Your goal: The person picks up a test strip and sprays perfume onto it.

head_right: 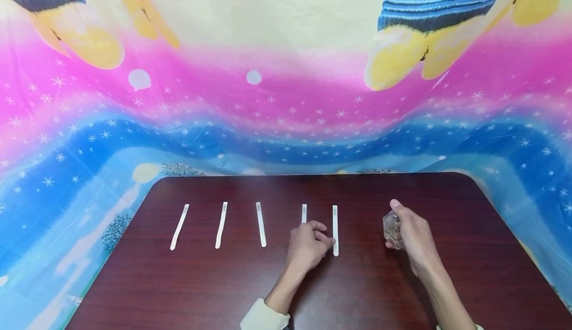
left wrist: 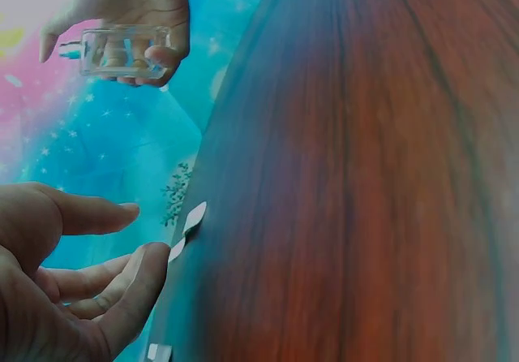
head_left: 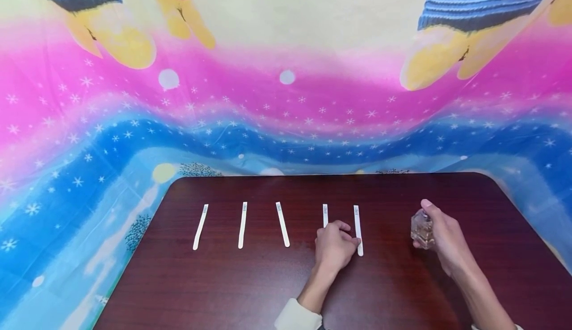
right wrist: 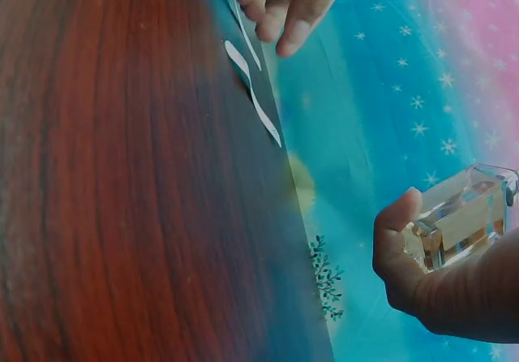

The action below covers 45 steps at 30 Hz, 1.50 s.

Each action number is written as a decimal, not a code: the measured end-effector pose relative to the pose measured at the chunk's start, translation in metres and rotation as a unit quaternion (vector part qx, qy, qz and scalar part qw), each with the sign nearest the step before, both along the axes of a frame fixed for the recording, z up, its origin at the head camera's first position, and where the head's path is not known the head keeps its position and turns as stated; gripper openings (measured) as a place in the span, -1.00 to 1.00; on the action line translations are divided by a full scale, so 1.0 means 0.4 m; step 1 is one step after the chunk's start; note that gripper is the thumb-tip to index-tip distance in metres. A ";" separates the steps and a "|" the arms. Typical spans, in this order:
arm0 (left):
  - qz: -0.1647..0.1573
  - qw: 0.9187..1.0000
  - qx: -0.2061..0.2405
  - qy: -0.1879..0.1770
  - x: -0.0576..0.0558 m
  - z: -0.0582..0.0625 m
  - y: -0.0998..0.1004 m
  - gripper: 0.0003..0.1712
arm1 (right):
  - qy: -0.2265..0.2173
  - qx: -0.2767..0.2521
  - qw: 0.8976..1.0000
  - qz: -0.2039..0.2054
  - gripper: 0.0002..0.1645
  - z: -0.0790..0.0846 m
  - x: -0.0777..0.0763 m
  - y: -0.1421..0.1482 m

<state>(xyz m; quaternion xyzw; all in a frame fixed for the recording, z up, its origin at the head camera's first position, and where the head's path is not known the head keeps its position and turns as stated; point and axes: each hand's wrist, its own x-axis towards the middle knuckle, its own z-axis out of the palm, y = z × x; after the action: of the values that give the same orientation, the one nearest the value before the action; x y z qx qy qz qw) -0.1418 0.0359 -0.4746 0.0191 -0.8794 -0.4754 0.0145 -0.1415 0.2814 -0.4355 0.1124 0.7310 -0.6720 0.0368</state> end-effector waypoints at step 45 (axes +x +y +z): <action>0.027 1.000 -0.001 0.016 -0.009 0.053 -0.299 -0.62 | 0.044 0.047 0.994 0.085 -0.72 -0.081 -0.023 0.005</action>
<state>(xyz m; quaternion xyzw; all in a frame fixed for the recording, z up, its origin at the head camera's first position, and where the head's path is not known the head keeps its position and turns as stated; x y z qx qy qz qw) -0.1455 -0.0837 -0.4533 0.0347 -0.8786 -0.4746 0.0413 -0.1506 0.2835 -0.4680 0.0212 0.7698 -0.6355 0.0563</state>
